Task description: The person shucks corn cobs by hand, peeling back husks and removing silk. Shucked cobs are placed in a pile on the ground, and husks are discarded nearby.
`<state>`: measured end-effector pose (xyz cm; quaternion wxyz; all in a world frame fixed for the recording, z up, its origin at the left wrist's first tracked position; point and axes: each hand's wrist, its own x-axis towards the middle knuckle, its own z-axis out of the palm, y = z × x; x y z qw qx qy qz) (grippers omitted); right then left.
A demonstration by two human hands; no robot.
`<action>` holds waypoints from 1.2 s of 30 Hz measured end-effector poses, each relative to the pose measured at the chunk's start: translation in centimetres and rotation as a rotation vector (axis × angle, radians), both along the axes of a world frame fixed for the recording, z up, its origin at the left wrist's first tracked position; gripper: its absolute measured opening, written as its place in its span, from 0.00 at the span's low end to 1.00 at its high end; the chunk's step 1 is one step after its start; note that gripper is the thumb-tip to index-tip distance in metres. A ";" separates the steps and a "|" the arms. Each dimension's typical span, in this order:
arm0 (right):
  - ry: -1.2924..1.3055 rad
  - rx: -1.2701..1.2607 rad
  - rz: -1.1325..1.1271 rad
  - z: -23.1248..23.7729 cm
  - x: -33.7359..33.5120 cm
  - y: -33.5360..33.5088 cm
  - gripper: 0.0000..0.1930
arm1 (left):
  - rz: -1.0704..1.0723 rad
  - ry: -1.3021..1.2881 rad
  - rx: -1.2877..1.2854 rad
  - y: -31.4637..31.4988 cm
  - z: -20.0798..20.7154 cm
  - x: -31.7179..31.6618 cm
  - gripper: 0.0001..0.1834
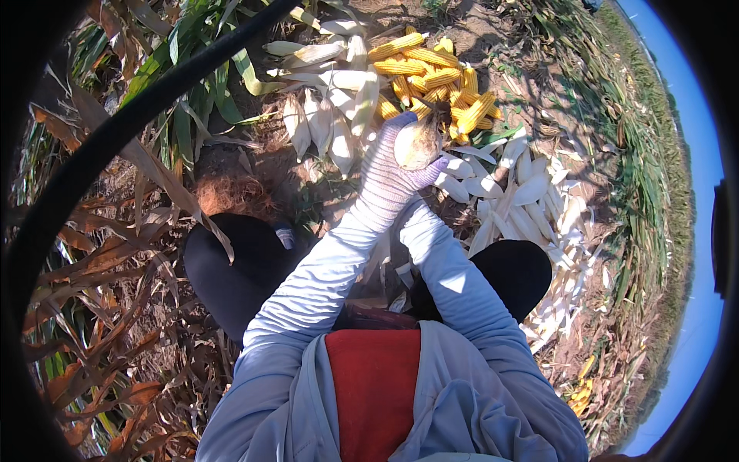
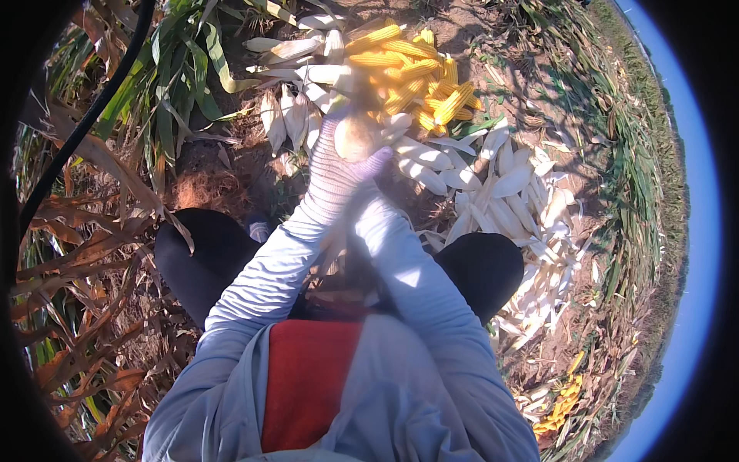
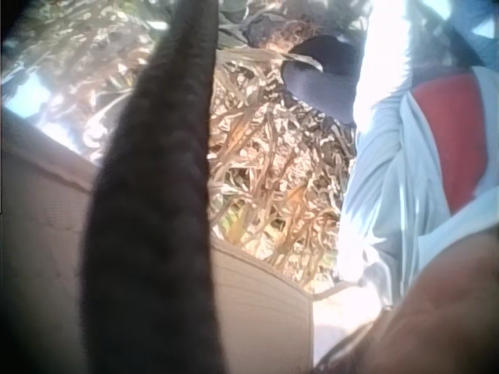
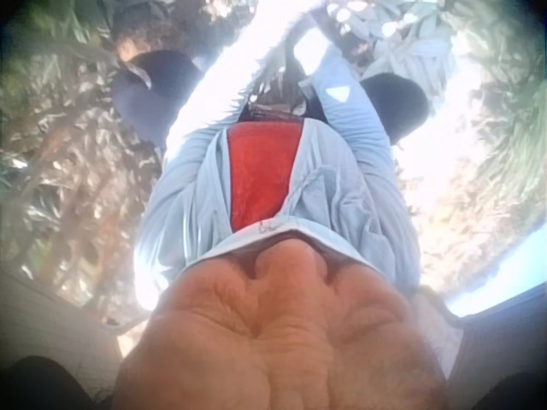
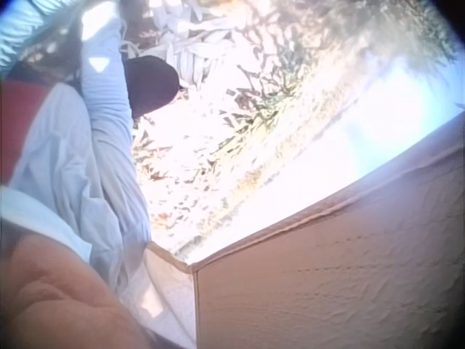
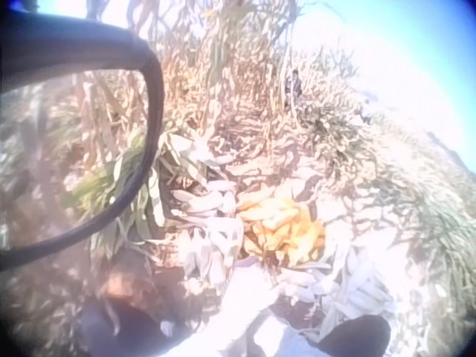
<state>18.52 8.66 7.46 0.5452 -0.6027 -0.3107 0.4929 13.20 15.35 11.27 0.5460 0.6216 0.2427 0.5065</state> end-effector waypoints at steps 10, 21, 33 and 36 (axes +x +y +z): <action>-0.358 -0.316 0.239 0.8 1.3 -0.3 0.08 | 0.276 0.000 -0.416 7.0 -3.2 -1.6 0.28; -0.531 -0.195 0.510 1.6 2.1 -1.6 0.12 | 0.202 0.296 -0.674 5.7 -0.3 -2.4 0.33; 0.522 -0.408 0.699 3.4 6.4 -1.6 0.20 | -0.615 -0.712 -1.090 4.0 -1.4 -1.6 0.37; 0.334 -0.359 0.677 2.5 6.5 -1.9 0.23 | -0.504 -0.595 -1.084 3.7 -1.6 -1.7 0.32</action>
